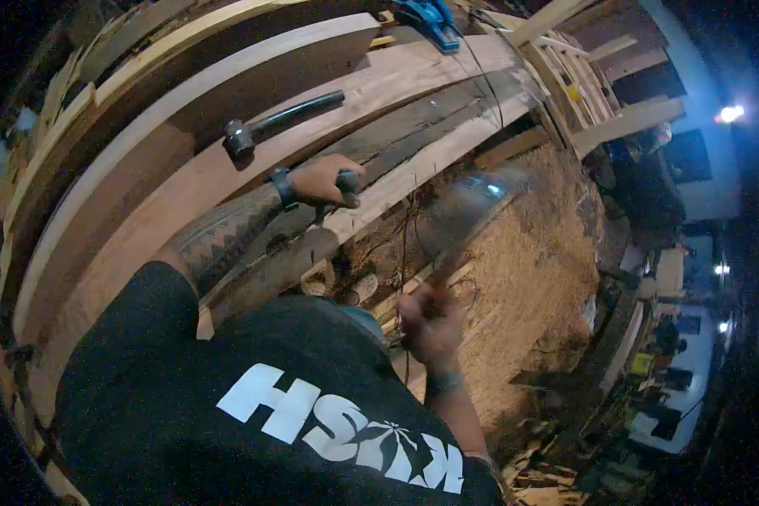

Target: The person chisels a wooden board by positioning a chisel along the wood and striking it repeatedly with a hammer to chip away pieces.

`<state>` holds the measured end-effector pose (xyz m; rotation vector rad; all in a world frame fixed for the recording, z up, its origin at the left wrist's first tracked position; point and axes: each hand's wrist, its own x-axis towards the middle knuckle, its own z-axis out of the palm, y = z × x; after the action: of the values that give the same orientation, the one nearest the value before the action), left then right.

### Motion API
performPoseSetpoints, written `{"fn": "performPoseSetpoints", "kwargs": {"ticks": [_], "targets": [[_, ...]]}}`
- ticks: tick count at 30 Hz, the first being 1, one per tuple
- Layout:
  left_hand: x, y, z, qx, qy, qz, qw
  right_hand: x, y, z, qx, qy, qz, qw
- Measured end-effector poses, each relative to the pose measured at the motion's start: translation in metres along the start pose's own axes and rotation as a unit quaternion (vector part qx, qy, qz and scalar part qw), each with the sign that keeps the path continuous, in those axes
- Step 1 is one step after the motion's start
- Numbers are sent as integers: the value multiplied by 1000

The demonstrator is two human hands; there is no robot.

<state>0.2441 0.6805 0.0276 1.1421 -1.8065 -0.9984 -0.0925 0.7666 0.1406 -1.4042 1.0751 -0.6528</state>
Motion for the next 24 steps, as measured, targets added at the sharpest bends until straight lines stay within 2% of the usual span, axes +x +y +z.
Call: {"fn": "performPoseSetpoints", "kwargs": {"ticks": [1,2,4,5,7,8,10,11,12,13,15,17,18,19,20,21,22,24], "targets": [[-1,-5,10,-27,-2,3,1000,-9,-28,2,49,18,-26,998],[-1,-4,16,-52,-8,11,999,-9,-25,5,146,62,-127,979],[-2,0,25,-16,-20,19,999,0,-14,1,180,6,-252,951],[0,-5,30,-2,-28,26,999,3,14,-11,-5,-9,-266,964],[-2,4,31,13,-43,20,999,12,89,-16,-153,-47,-139,977],[-5,2,39,27,-34,37,998,10,113,0,-113,-66,-4,991],[-3,-5,47,64,-17,76,995,-4,95,13,-290,-84,98,948],[0,-5,38,55,13,98,994,2,77,18,-380,-98,136,910],[-2,-4,32,43,40,115,992,3,57,24,-157,-26,67,985],[-7,-4,36,21,56,131,990,-2,49,12,-117,27,20,993],[-8,-12,40,-27,36,96,994,-6,7,-6,-76,75,-103,989],[-6,-4,32,-55,4,55,997,-5,-28,-11,34,19,-315,948],[-5,-5,33,-39,0,54,998,-2,-35,-9,174,-31,-339,924],[-5,-8,33,-21,0,52,998,2,-23,-3,114,-9,-340,933],[-7,-11,34,-5,-1,49,999,7,3,6,-8,1,-265,964],[-10,-11,36,-9,6,49,999,11,29,14,-139,-5,-191,972],[-12,-11,40,-15,10,52,998,14,61,20,-323,-20,-31,946],[-9,-8,36,-14,21,65,998,6,137,12,-231,33,43,971]]}}
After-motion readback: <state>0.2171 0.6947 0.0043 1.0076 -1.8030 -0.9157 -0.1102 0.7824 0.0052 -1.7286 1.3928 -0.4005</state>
